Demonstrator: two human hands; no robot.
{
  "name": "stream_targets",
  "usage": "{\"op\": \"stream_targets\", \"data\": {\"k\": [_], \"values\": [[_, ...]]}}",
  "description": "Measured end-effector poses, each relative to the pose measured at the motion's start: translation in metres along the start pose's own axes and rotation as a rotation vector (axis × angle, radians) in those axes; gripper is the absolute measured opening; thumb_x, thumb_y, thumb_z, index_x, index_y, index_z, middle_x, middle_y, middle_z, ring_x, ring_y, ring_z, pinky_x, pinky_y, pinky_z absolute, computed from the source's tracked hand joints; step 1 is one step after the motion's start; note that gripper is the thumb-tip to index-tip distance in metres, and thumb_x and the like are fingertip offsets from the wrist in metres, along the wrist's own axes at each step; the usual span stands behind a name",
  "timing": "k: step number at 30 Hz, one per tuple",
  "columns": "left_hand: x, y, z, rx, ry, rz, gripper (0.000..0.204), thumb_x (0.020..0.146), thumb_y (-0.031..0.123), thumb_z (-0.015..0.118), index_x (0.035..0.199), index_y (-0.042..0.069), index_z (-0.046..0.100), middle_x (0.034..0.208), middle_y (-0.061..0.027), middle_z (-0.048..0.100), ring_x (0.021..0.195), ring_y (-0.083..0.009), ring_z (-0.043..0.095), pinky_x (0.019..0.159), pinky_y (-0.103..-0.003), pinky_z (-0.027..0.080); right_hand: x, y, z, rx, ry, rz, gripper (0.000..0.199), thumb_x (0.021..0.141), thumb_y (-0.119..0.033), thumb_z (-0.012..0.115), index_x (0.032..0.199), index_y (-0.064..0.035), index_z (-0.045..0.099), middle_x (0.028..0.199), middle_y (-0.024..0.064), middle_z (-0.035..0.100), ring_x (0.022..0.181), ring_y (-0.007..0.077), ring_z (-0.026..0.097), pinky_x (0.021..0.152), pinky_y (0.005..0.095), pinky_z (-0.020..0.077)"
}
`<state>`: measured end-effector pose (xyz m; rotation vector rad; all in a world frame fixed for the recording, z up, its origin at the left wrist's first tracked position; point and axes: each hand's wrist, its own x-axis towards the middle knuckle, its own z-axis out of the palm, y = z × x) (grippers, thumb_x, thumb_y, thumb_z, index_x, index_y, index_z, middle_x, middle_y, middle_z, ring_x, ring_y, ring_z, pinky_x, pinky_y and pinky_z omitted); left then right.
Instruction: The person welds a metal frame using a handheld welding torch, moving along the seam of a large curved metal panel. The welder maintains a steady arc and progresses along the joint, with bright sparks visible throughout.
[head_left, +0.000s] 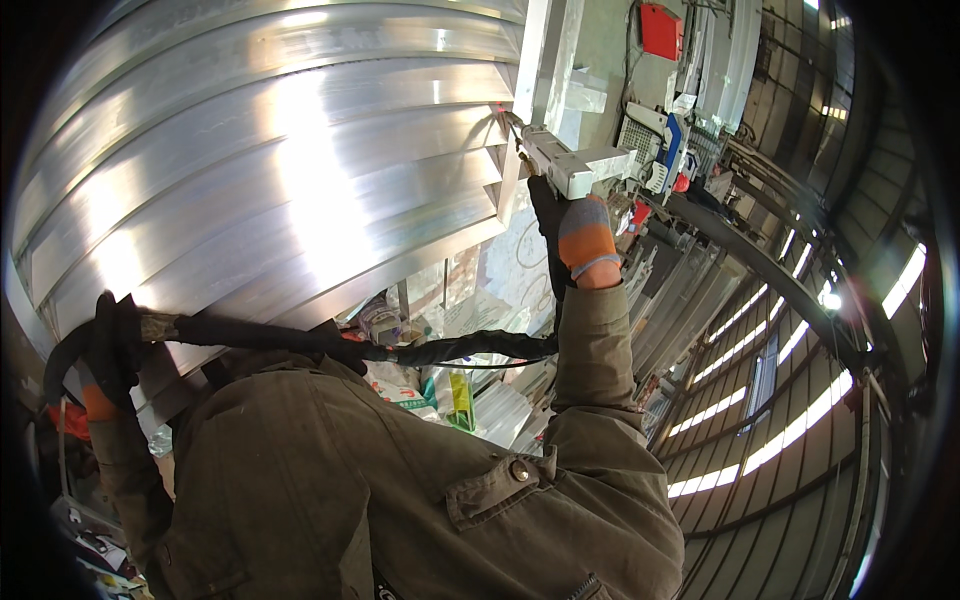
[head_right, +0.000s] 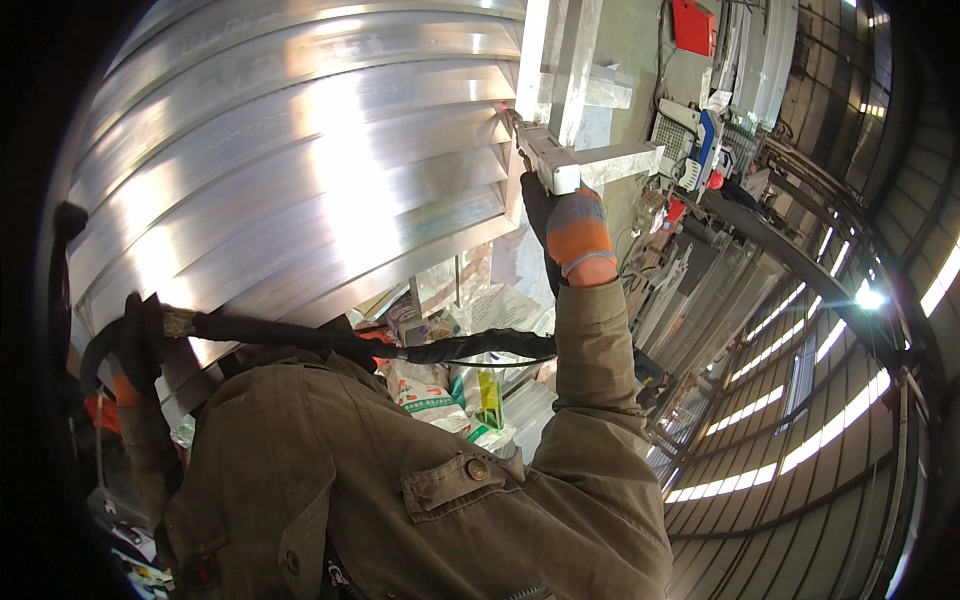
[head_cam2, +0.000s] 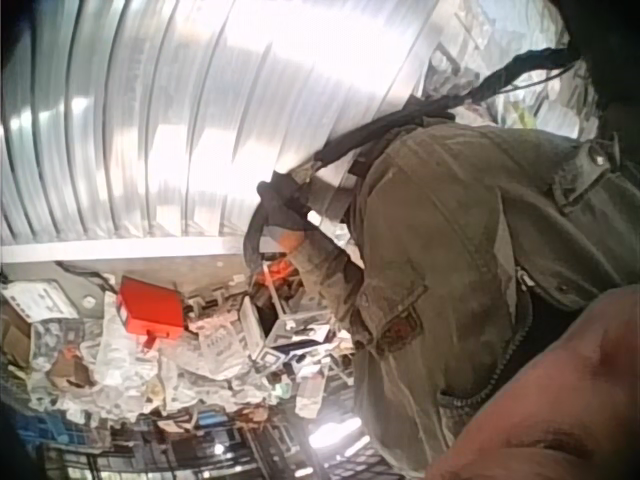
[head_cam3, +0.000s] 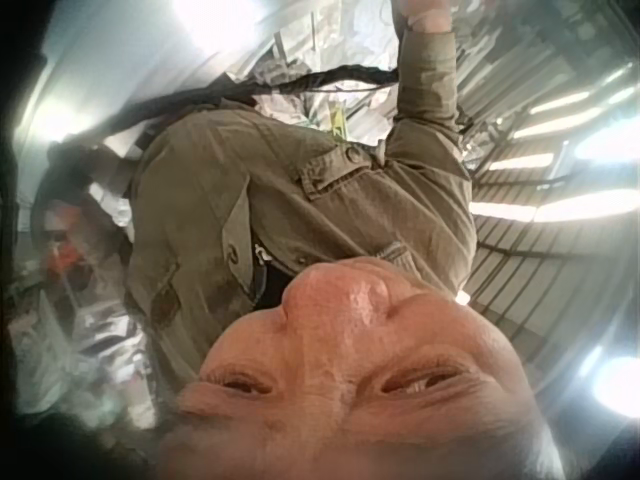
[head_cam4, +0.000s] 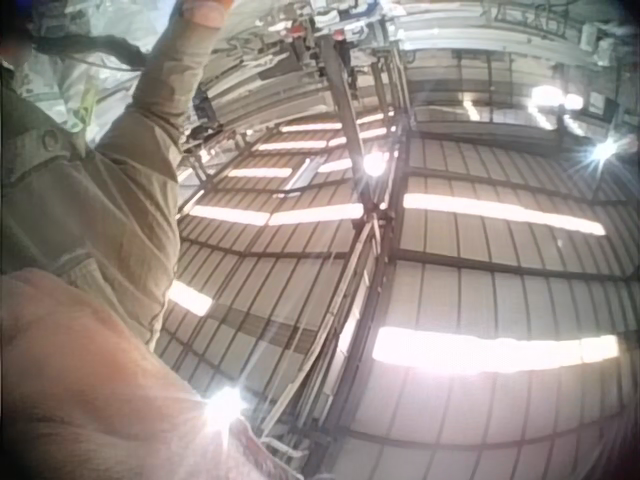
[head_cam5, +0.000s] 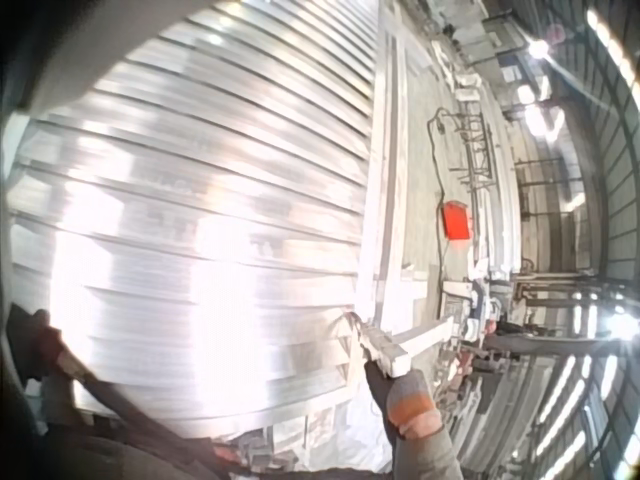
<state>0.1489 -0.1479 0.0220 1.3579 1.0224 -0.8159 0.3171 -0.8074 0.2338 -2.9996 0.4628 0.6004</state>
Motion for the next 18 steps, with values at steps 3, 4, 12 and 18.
{"op": "stream_targets", "data": {"k": [3,4,12,18], "values": [[-0.004,0.003,0.003,0.003,0.027,0.010,0.066,0.104,0.083,0.065,0.082,0.022,0.073,0.055,0.0064,0.044,0.043,-0.0076,0.036,0.042,-0.027,0.026,0.007,0.000,0.003,0.047,-0.040,0.073,0.046,0.104,-0.046,0.083,0.128,-0.0061,0.084,0.101,0.0196,0.087,0.092,0.0371,0.085,0.078,0.0491,0.0633],[-0.006,0.004,0.003,0.028,0.053,-0.002,0.066,0.104,0.084,0.065,0.081,0.022,0.072,0.055,0.0063,0.044,0.043,-0.0076,0.036,0.042,-0.027,0.026,0.009,-0.001,0.003,0.058,-0.038,0.050,0.046,0.104,-0.044,0.083,0.130,-0.0060,0.084,0.105,0.0198,0.086,0.096,0.0377,0.084,0.081,0.0491,0.0634],[-0.004,0.003,-0.001,0.038,0.055,-0.066,0.068,0.103,0.085,0.065,0.077,0.022,0.068,0.056,0.0059,0.044,0.044,-0.0076,0.037,0.042,-0.027,0.027,0.011,0.002,0.007,0.116,-0.048,0.078,0.045,0.105,-0.041,0.080,0.133,-0.0065,0.083,0.120,0.0232,0.086,0.114,0.0449,0.082,0.092,0.0519,0.0656],[-0.001,-0.005,-0.005,0.048,0.100,-0.093,0.068,0.103,0.085,0.065,0.076,0.023,0.065,0.057,0.0059,0.044,0.044,-0.0080,0.038,0.043,-0.027,0.027,0.015,0.003,0.005,-0.047,-0.081,0.038,0.048,0.106,-0.046,0.077,0.134,-0.0072,0.082,0.120,0.0235,0.086,0.116,0.0452,0.081,0.092,0.0525,0.0659]]}}
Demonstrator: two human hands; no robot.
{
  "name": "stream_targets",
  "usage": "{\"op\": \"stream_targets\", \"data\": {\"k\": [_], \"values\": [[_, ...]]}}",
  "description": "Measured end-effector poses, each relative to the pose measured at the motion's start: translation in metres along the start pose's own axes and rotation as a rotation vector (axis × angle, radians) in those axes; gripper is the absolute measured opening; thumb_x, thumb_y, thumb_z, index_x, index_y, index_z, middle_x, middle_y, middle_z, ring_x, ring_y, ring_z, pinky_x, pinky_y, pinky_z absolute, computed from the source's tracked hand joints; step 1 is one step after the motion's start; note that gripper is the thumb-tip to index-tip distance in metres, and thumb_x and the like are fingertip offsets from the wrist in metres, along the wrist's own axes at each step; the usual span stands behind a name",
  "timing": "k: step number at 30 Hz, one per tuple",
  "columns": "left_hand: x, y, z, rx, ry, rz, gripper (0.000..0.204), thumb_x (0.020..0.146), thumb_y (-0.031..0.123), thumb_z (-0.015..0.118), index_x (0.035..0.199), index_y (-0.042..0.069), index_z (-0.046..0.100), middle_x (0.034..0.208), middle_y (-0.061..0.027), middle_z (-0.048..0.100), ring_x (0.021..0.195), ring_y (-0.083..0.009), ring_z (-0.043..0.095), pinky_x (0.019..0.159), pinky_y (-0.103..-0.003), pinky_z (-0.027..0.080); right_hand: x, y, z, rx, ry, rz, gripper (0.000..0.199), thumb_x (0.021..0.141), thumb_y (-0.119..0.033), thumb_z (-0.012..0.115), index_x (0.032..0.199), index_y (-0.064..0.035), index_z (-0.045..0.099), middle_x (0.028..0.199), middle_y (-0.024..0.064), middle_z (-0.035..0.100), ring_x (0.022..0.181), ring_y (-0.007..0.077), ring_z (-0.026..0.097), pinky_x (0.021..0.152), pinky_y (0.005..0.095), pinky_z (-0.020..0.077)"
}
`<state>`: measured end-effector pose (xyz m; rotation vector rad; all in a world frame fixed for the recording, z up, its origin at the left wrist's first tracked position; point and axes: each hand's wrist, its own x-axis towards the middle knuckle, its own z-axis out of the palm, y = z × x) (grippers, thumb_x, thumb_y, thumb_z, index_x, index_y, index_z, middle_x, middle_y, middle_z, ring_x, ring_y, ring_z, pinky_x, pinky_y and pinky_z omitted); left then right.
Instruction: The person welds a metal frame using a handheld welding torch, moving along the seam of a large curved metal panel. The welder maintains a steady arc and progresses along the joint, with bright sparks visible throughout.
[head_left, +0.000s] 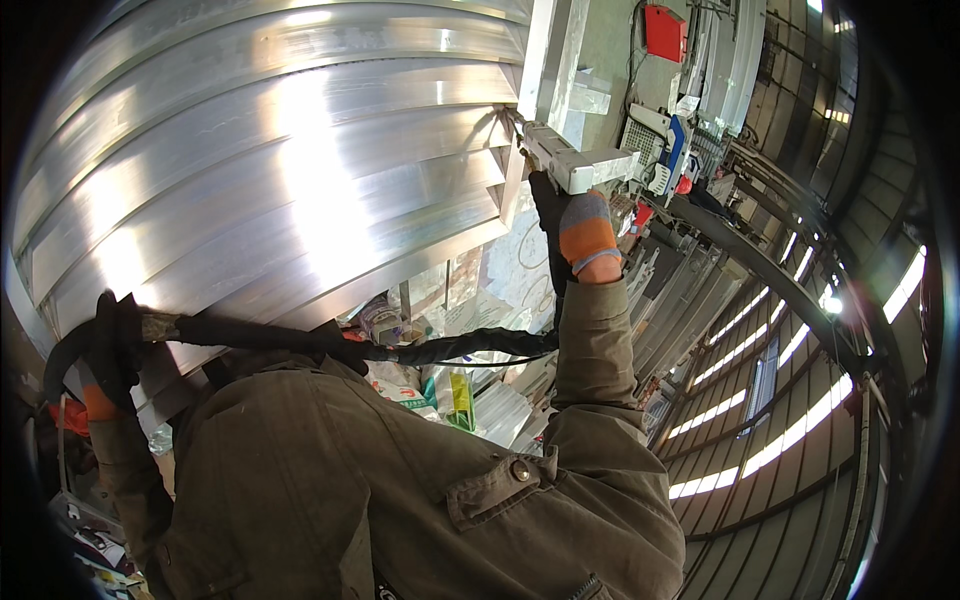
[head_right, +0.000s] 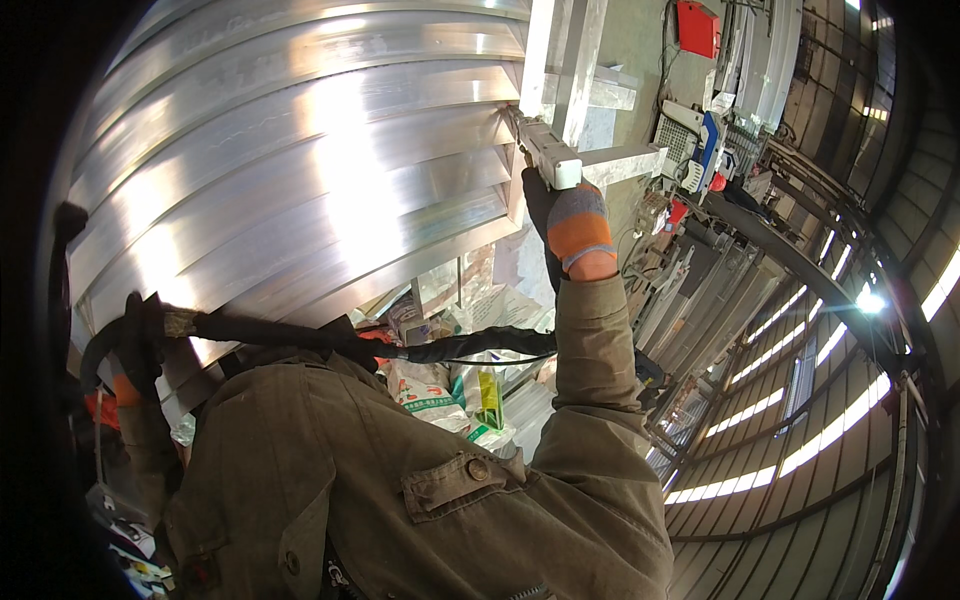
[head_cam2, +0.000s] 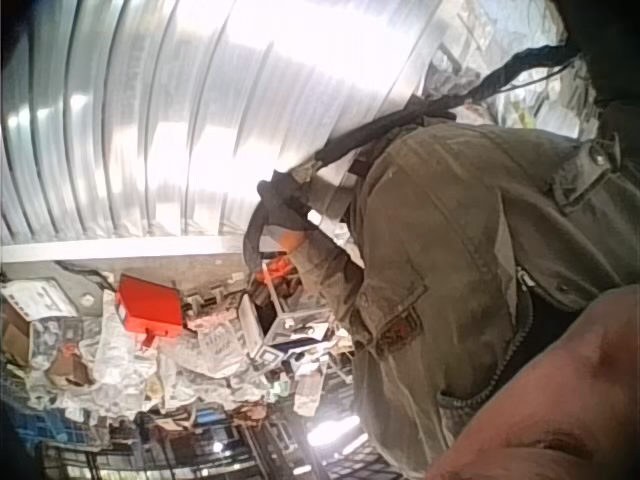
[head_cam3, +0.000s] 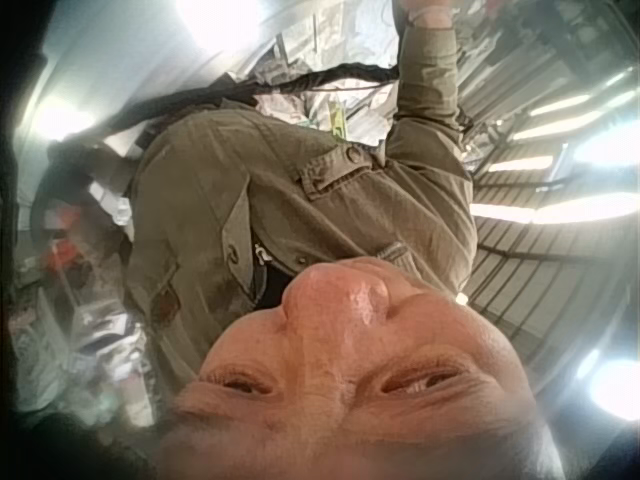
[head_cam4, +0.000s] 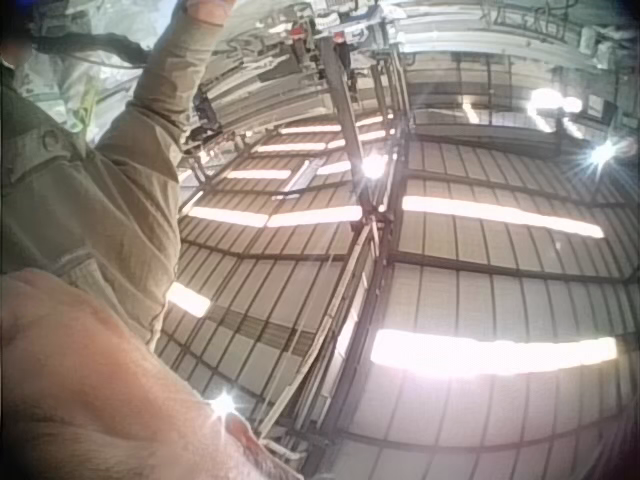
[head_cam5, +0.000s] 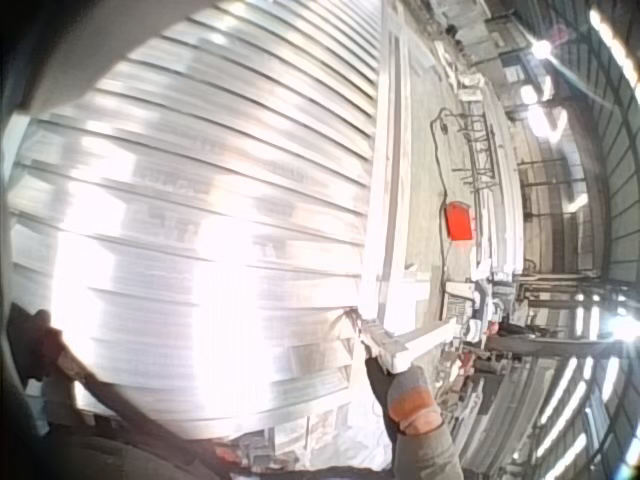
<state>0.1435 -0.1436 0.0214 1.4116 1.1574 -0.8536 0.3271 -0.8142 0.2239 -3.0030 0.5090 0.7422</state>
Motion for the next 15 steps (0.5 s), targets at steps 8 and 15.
{"op": "stream_targets", "data": {"k": [8,15], "values": [[-0.001,0.003,0.006,-0.053,-0.063,0.074,0.060,0.111,0.076,0.061,0.091,0.023,0.077,0.057,0.0072,0.045,0.044,-0.0071,0.036,0.043,-0.026,0.025,-0.006,-0.022,-0.012,-0.066,-0.035,0.077,0.049,0.106,-0.047,0.076,0.135,-0.0072,0.082,0.120,0.0214,0.086,0.116,0.0448,0.081,0.094,0.0516,0.0656],[-0.002,0.008,0.008,-0.028,-0.050,0.065,0.060,0.111,0.076,0.061,0.092,0.022,0.078,0.057,0.0071,0.046,0.044,-0.0072,0.036,0.043,-0.026,0.025,-0.008,-0.013,-0.010,-0.060,-0.059,0.091,0.051,0.106,-0.051,0.074,0.134,-0.0092,0.082,0.120,0.0233,0.085,0.115,0.0454,0.081,0.094,0.0526,0.0654]]}}
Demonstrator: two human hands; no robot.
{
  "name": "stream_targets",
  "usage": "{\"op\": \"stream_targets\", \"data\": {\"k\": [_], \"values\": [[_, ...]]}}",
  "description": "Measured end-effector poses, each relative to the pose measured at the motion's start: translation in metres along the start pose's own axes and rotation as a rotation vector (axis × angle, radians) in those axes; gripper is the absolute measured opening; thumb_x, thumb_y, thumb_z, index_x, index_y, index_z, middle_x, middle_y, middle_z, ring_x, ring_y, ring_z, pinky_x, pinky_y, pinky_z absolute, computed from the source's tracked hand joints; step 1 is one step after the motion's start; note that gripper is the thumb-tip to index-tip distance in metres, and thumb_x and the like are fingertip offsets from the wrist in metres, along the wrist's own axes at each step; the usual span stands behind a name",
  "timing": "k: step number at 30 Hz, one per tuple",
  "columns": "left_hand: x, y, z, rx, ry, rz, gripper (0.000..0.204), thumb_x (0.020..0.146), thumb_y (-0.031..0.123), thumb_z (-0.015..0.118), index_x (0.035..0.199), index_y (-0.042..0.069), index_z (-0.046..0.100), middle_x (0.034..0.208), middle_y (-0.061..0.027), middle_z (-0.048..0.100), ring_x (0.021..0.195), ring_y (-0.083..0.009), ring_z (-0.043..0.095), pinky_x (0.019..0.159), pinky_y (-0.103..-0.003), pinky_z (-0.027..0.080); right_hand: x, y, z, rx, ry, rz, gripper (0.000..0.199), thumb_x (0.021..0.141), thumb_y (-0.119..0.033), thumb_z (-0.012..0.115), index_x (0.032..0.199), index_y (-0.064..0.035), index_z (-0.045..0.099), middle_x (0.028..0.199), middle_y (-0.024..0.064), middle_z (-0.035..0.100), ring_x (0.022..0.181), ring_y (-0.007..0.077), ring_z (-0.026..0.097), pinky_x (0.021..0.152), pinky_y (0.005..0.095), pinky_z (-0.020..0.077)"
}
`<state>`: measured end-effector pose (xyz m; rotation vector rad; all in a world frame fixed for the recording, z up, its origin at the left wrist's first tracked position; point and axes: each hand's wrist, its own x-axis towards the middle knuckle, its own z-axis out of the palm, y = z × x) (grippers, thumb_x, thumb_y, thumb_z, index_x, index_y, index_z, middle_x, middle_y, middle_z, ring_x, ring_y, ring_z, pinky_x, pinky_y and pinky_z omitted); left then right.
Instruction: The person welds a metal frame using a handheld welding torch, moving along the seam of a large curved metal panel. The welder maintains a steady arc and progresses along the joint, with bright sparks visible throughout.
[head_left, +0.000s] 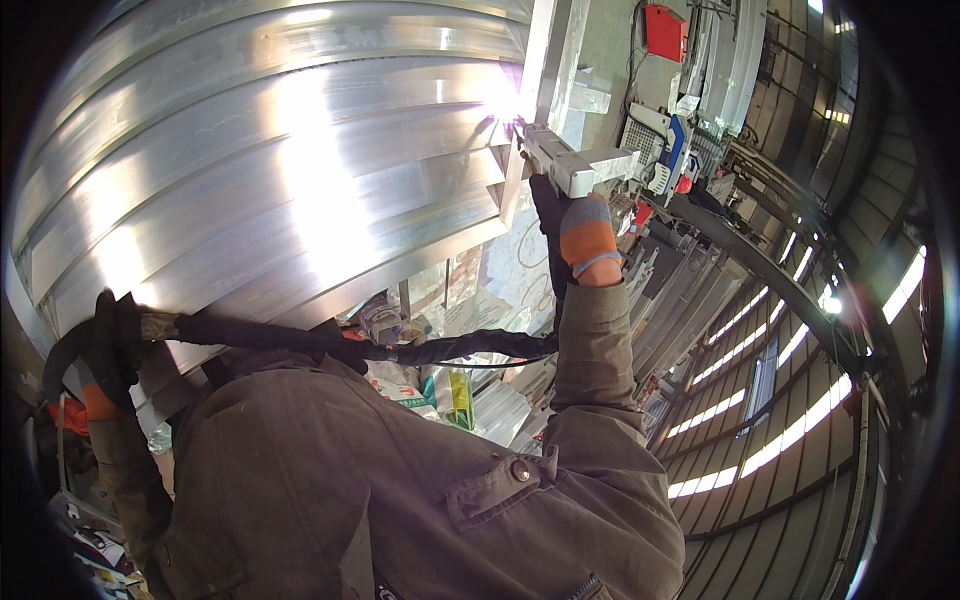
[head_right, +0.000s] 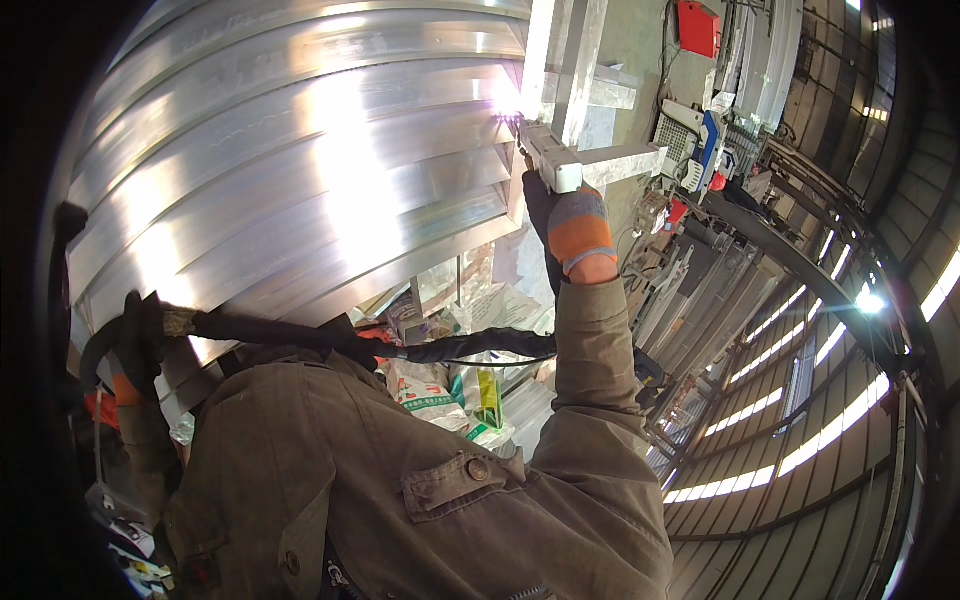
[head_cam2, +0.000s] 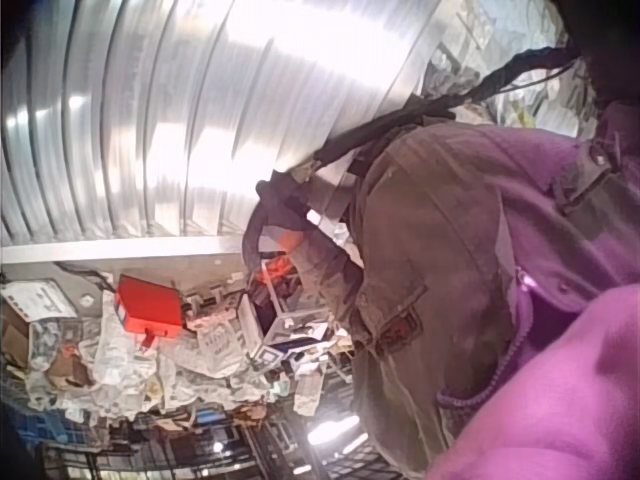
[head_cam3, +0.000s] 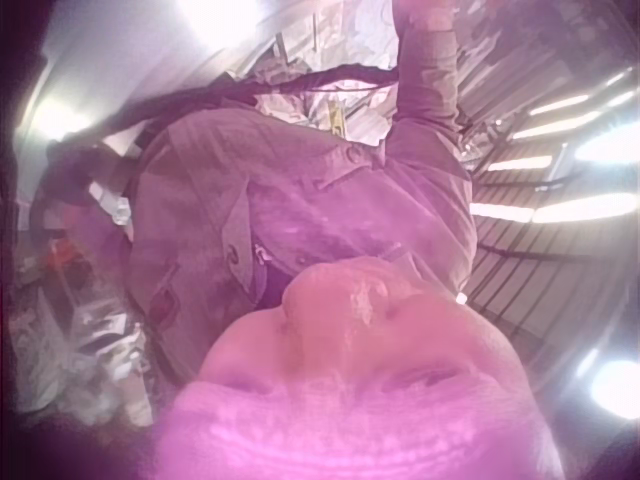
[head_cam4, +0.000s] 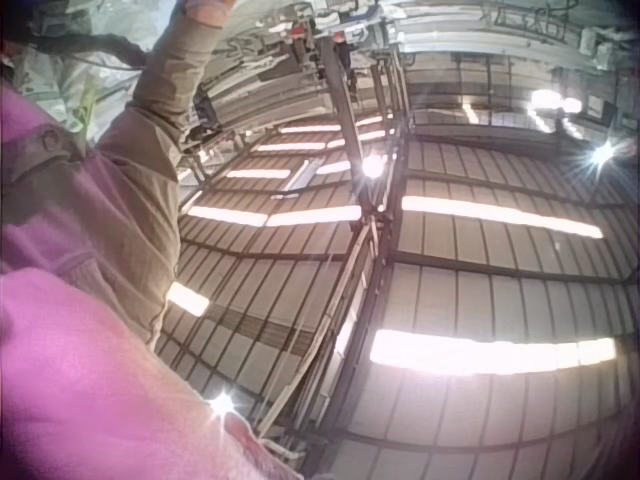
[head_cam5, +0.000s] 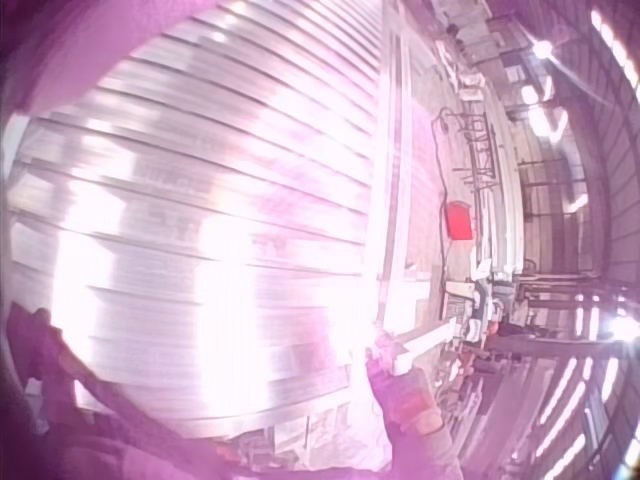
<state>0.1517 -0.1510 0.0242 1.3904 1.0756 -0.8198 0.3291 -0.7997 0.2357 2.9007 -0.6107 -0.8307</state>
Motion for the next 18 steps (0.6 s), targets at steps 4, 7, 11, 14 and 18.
{"op": "stream_targets", "data": {"k": [4,7,11,14,18], "values": [[0.004,-0.001,0.000,0.003,-0.002,-0.002,0.059,0.111,0.076,0.061,0.093,0.022,0.078,0.057,0.0070,0.046,0.044,-0.0072,0.036,0.043,-0.026,0.025,0.003,0.015,0.010,0.031,0.073,-0.044,0.055,0.104,-0.056,0.078,0.130,-0.0070,0.083,0.098,0.0211,0.086,0.092,0.0410,0.085,0.077,0.0507,0.0638],[0.005,-0.002,-0.001,0.002,-0.003,-0.002,0.059,0.111,0.075,0.061,0.093,0.022,0.078,0.058,0.0070,0.046,0.044,-0.0072,0.036,0.043,-0.026,0.025,0.002,0.022,0.014,0.011,0.092,-0.056,0.055,0.104,-0.055,0.078,0.129,-0.0067,0.083,0.093,0.0191,0.085,0.086,0.0378,0.085,0.075,0.0498,0.0635],[0.006,-0.003,-0.001,0.001,-0.002,-0.005,0.059,0.111,0.075,0.061,0.094,0.022,0.079,0.058,0.0069,0.046,0.044,-0.0072,0.036,0.043,-0.026,0.025,-0.007,0.024,0.013,0.016,0.097,-0.049,0.054,0.104,-0.054,0.078,0.130,-0.0068,0.083,0.097,0.0198,0.085,0.090,0.0389,0.084,0.078,0.0499,0.0636],[0.007,-0.004,-0.001,0.000,-0.003,-0.005,0.059,0.111,0.075,0.061,0.094,0.021,0.079,0.058,0.0068,0.046,0.044,-0.0072,0.037,0.043,-0.026,0.025,-0.013,0.021,0.010,0.028,0.079,-0.027,0.054,0.104,-0.054,0.077,0.130,-0.0070,0.083,0.099,0.0202,0.085,0.093,0.0397,0.084,0.080,0.0501,0.0637],[0.008,-0.005,-0.001,0.003,0.000,-0.007,0.059,0.112,0.075,0.061,0.095,0.021,0.079,0.058,0.0068,0.047,0.044,-0.0072,0.037,0.043,-0.026,0.025,-0.019,0.017,0.007,0.037,0.058,0.001,0.054,0.105,-0.053,0.076,0.131,-0.0071,0.083,0.102,0.0208,0.085,0.097,0.0407,0.083,0.082,0.0503,0.0639]]}}
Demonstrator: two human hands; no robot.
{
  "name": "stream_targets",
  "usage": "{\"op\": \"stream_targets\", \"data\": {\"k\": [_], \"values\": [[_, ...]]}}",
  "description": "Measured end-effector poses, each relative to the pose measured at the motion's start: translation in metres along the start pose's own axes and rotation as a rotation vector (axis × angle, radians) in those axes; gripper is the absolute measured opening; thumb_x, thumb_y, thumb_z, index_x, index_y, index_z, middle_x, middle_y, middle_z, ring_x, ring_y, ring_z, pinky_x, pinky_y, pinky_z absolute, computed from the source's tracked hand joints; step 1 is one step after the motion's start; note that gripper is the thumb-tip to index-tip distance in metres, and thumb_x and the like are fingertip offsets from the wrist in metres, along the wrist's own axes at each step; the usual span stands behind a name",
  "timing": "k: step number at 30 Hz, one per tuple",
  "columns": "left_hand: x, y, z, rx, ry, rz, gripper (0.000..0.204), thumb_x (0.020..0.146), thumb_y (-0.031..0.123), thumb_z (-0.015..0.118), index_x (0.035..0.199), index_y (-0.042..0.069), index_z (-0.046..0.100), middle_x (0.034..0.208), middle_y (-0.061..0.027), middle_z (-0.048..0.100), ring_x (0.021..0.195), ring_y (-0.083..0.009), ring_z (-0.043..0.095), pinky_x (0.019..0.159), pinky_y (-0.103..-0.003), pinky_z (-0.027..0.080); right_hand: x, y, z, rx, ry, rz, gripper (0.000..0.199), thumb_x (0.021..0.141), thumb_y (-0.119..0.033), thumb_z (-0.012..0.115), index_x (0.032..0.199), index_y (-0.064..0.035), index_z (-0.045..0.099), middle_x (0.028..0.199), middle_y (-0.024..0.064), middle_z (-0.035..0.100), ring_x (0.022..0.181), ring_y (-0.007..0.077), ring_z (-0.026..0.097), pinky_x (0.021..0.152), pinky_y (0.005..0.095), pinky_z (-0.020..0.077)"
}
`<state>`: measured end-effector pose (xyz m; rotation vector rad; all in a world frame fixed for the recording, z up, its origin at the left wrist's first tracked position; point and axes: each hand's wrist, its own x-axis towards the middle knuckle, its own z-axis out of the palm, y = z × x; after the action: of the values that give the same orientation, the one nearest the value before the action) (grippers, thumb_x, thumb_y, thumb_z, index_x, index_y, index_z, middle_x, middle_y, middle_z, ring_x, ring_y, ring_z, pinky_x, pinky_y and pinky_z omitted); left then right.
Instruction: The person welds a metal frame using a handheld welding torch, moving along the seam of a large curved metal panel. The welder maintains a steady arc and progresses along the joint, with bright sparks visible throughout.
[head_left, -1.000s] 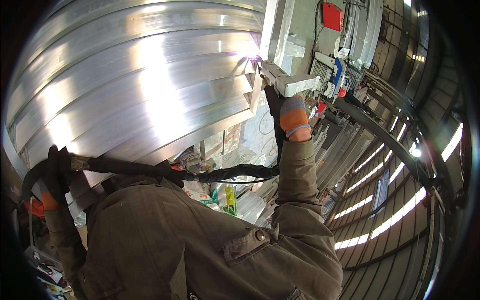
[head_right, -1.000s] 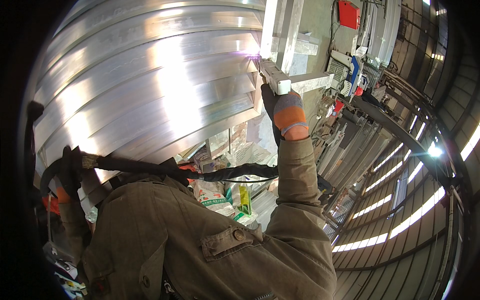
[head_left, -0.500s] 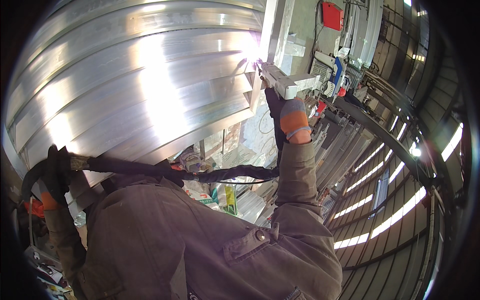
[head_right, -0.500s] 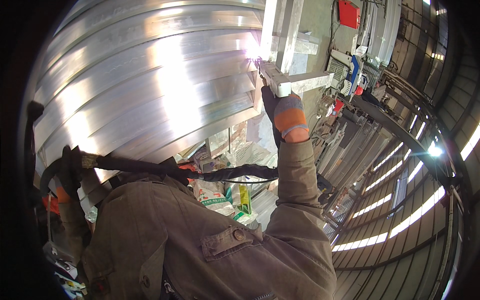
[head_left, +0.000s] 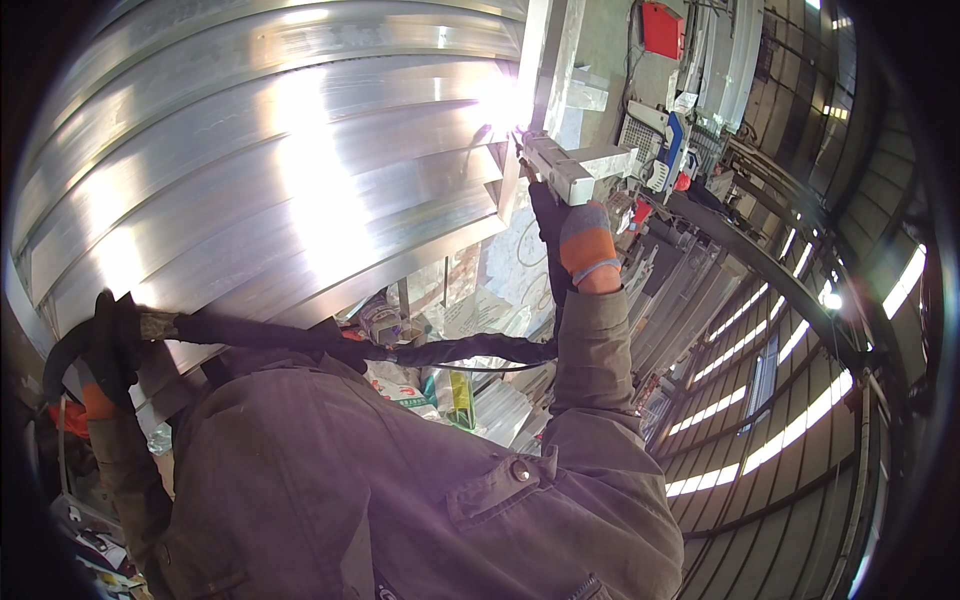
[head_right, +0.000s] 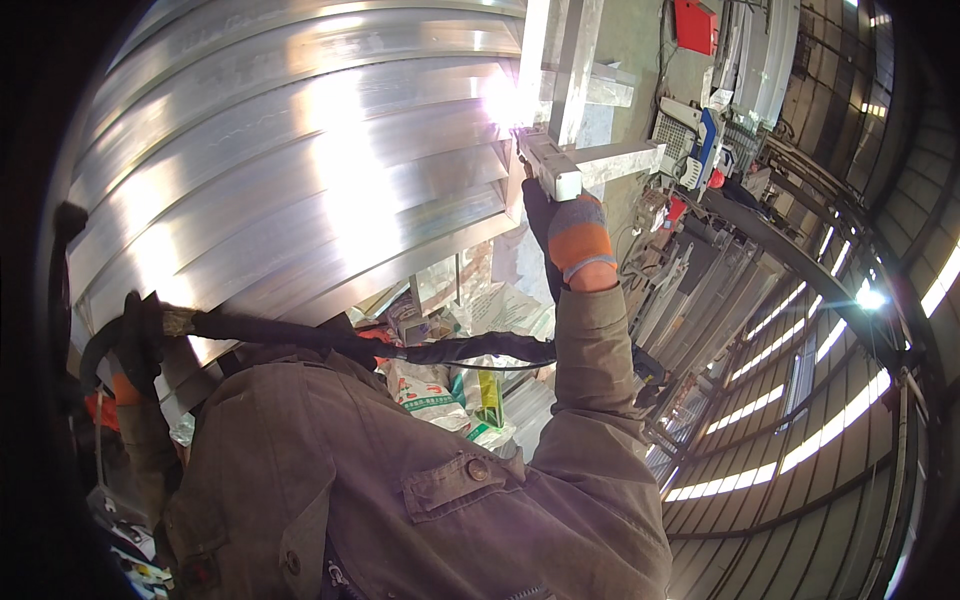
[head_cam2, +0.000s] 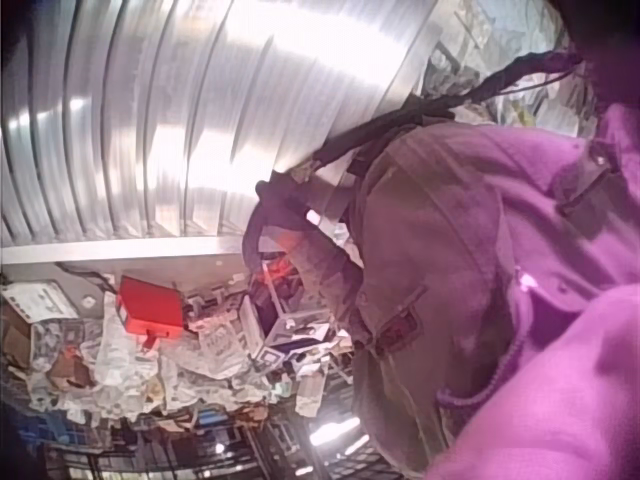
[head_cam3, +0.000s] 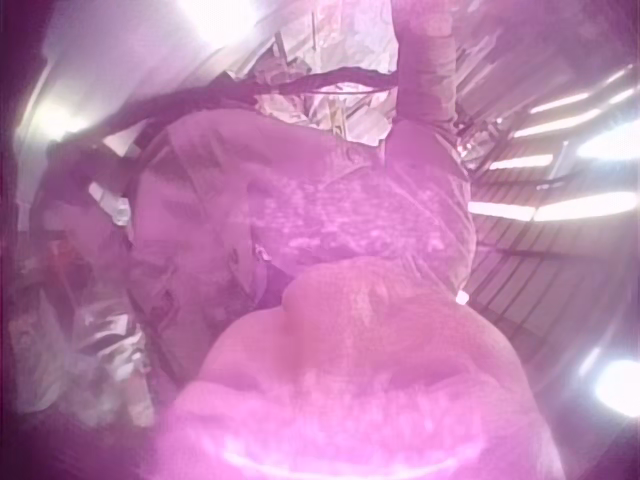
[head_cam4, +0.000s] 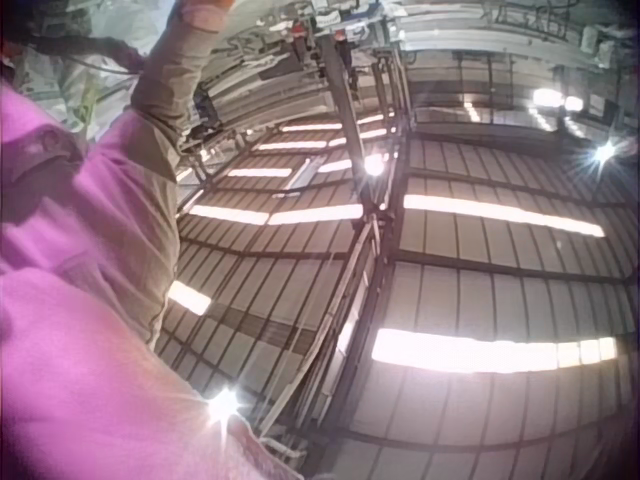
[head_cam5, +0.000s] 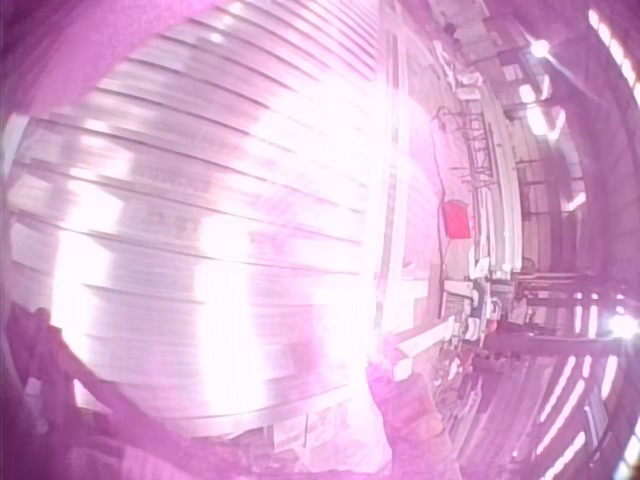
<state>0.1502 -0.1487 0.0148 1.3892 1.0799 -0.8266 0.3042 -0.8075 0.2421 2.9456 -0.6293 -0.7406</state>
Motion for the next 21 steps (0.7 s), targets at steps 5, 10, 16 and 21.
{"op": "stream_targets", "data": {"k": [5,10,16,21], "values": [[0.0014,0.0001,-0.0003,0.004,0.001,0.000,0.059,0.112,0.074,0.061,0.095,0.021,0.080,0.058,0.0067,0.047,0.044,-0.0072,0.037,0.042,-0.026,0.025,-0.0049,-0.0028,-0.0021,0.009,-0.023,0.034,0.053,0.105,-0.053,0.075,0.132,-0.0074,0.083,0.107,0.0216,0.085,0.101,0.0421,0.083,0.086,0.0505,0.0641],[0.0004,-0.0014,-0.0020,0.007,0.001,-0.004,0.059,0.112,0.074,0.061,0.096,0.021,0.080,0.058,0.0066,0.047,0.044,-0.0073,0.037,0.042,-0.026,0.025,-0.0048,-0.0043,-0.0034,0.015,-0.050,0.063,0.053,0.106,-0.052,0.074,0.133,-0.0076,0.082,0.111,0.0224,0.085,0.106,0.0434,0.082,0.089,0.0507,0.0643],[-0.0037,-0.0057,-0.0069,0.008,0.007,-0.013,0.059,0.112,0.074,0.061,0.097,0.020,0.080,0.058,0.0065,0.047,0.044,-0.0073,0.037,0.042,-0.026,0.025,-0.0040,-0.0072,-0.0049,0.019,-0.090,0.111,0.052,0.106,-0.051,0.073,0.134,-0.0079,0.082,0.116,0.0233,0.085,0.112,0.0450,0.081,0.093,0.0510,0.0645],[-0.0048,-0.0081,-0.0080,0.014,0.005,-0.010,0.059,0.112,0.073,0.061,0.097,0.020,0.081,0.058,0.0064,0.048,0.044,-0.0073,0.037,0.042,-0.027,0.025,-0.0055,-0.0045,-0.0045,0.047,-0.091,0.129,0.052,0.106,-0.051,0.074,0.132,-0.0074,0.082,0.113,0.0228,0.085,0.109,0.0439,0.081,0.090,0.0510,0.0639]]}}
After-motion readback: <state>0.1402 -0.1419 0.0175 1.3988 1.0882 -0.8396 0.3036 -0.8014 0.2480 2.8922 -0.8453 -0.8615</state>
